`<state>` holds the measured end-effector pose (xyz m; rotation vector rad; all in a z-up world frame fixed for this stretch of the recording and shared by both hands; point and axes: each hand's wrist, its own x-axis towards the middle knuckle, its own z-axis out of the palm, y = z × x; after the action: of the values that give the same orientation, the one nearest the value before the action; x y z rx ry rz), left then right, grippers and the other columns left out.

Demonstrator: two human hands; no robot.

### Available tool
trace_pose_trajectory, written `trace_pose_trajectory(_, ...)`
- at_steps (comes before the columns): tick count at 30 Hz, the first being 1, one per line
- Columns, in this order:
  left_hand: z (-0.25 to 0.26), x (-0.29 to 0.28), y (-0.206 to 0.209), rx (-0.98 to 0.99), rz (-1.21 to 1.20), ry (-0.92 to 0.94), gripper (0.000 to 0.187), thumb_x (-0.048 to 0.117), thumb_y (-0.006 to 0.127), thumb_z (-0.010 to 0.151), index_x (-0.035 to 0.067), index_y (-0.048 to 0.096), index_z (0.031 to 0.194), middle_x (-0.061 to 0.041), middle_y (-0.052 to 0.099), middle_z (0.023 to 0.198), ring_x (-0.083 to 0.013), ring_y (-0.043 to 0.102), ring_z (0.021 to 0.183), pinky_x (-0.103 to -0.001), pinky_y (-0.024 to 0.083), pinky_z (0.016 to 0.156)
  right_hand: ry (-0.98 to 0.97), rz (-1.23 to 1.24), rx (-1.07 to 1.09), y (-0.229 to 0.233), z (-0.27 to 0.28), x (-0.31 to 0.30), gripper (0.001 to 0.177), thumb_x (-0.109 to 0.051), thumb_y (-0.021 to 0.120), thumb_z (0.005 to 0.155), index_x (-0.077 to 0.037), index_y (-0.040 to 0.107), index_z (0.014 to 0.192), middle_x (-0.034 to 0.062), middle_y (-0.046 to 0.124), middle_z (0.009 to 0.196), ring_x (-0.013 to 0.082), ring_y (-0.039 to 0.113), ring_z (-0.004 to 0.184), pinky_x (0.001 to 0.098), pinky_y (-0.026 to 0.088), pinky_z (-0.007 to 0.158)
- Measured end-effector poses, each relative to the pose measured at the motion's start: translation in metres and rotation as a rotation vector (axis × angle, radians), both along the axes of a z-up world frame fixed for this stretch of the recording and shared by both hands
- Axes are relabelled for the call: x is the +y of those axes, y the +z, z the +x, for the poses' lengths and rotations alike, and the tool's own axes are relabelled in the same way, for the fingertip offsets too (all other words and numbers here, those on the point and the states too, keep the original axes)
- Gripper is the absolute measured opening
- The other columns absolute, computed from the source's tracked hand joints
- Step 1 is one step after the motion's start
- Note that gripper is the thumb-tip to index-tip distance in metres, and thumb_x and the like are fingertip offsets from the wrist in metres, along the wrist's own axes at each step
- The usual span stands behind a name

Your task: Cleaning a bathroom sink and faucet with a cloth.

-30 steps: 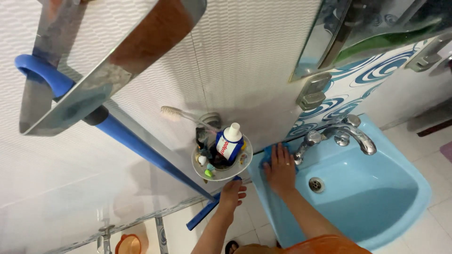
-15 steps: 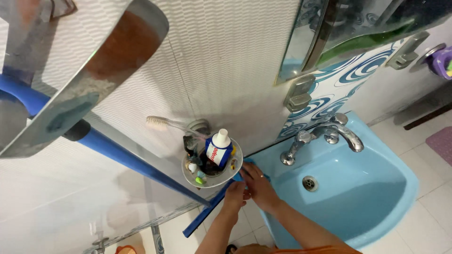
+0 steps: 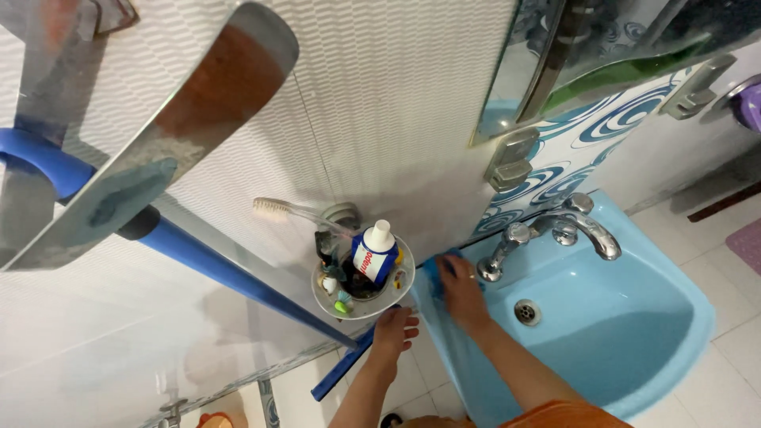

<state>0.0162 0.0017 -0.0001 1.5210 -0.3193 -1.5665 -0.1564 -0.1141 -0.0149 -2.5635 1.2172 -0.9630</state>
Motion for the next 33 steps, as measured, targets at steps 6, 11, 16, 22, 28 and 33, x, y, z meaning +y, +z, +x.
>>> trace_pose_trajectory(6,-0.015,-0.002,-0.008,0.001,0.009,-0.024,0.029,0.037,0.059,0.094,0.013,0.067,0.108,-0.002,0.074,0.099,-0.0146,0.066,0.083,-0.031,0.048,0.071,0.170,0.242,0.181,0.012,0.026,0.037,0.065,0.006,0.059,0.076,0.003,0.052,0.141,0.0215,0.045,0.145,0.0429,0.041,0.135,0.0483,0.036,0.114)
trace_pose_trajectory(11,-0.010,-0.001,-0.006,0.016,0.049,-0.021,0.030,0.038,0.060,0.093,0.015,0.066,0.111,-0.002,0.073,0.100,-0.0147,0.066,0.082,-0.031,0.047,0.070,-0.039,0.245,0.197,0.024,0.003,0.013,0.075,0.007,0.058,0.072,0.004,0.046,0.146,0.0224,0.041,0.148,0.0443,0.037,0.136,0.0483,0.034,0.113)
trace_pose_trajectory(16,-0.004,0.001,0.001,0.025,-0.051,0.007,0.033,0.038,0.059,0.093,0.014,0.066,0.114,-0.003,0.074,0.100,-0.0140,0.068,0.084,-0.030,0.049,0.071,-0.103,0.191,0.190,0.007,0.007,0.034,0.066,0.005,0.055,0.082,0.001,0.046,0.147,0.0213,0.044,0.149,0.0420,0.041,0.136,0.0468,0.034,0.118)
trace_pose_trajectory(22,0.003,0.004,0.013,0.019,0.035,-0.009,0.035,0.039,0.059,0.094,0.011,0.065,0.114,-0.003,0.073,0.102,-0.0155,0.067,0.086,-0.033,0.050,0.074,-0.171,0.053,0.390,0.030,-0.011,0.032,0.063,-0.011,0.058,0.088,0.003,0.045,0.147,0.0203,0.045,0.149,0.0396,0.041,0.140,0.0492,0.031,0.122)
trace_pose_trajectory(28,-0.004,0.003,0.012,0.079,0.026,0.034,0.032,0.036,0.056,0.093,0.014,0.066,0.114,-0.003,0.074,0.103,-0.0168,0.067,0.087,-0.033,0.049,0.074,0.011,0.310,0.257,0.039,0.000,0.058,0.068,-0.034,0.058,0.092,-0.001,0.042,0.149,0.0205,0.035,0.157,0.0405,0.032,0.144,0.0472,0.021,0.119)
trace_pose_trajectory(33,-0.013,0.007,0.015,0.075,0.047,-0.020,0.034,0.039,0.056,0.094,0.015,0.067,0.114,-0.003,0.074,0.103,-0.0156,0.068,0.087,-0.032,0.050,0.077,-0.321,0.021,0.419,0.014,-0.014,0.022,0.060,-0.028,0.053,0.095,-0.011,0.041,0.151,0.0111,0.036,0.159,0.0348,0.031,0.147,0.0591,0.019,0.118)
